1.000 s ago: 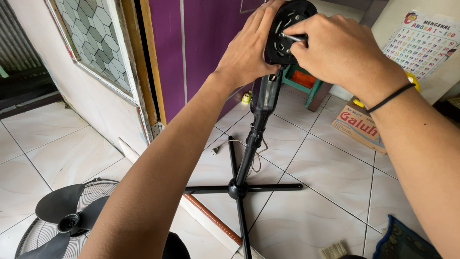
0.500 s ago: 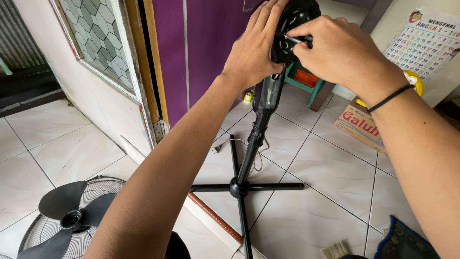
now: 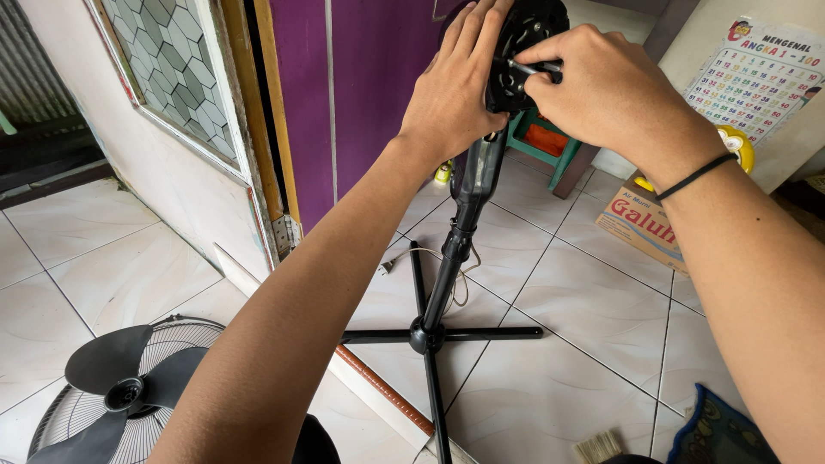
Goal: The person assembles a standing fan by attaching the motor housing to the stand and securing it with a screwdriver. They then place the fan blade and front cage onto the motor shaft.
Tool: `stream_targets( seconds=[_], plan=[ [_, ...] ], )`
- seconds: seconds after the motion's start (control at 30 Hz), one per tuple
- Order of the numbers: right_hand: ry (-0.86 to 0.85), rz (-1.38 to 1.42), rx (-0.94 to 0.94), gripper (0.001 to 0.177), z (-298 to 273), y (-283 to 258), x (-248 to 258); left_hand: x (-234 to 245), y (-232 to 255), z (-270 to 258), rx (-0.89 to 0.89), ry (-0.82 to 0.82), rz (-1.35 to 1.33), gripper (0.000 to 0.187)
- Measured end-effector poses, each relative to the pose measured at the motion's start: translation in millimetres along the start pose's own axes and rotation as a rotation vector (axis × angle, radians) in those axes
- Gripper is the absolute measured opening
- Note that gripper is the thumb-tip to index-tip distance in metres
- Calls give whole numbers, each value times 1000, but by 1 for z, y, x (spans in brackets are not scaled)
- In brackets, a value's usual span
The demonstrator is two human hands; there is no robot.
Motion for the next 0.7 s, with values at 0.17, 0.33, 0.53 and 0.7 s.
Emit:
stream_targets(
  seconds=[0.17, 0.33, 0.53, 0.7],
  plan=[
    [-20, 14, -45, 35, 3, 4, -4, 0, 2, 0, -4, 15, -5, 129],
    [35, 53, 12, 39, 7, 16, -4, 5, 3, 0, -12, 18, -45, 127],
    [171, 113, 297, 28, 4, 19, 8, 17, 4, 1, 25, -71, -133, 123],
    [393, 139, 376, 25, -24, -5, 11, 26, 0, 4, 16, -136, -224, 121]
  ],
)
Point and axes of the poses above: each hand's wrist, its own z-axis towards the middle knuckle, its own x-axis out of the back of the hand, y = z × x, the point moved 2 cm from there along z, towards the middle knuckle, and after that the axes turned 2 degrees about y, right-handed, at the moved point
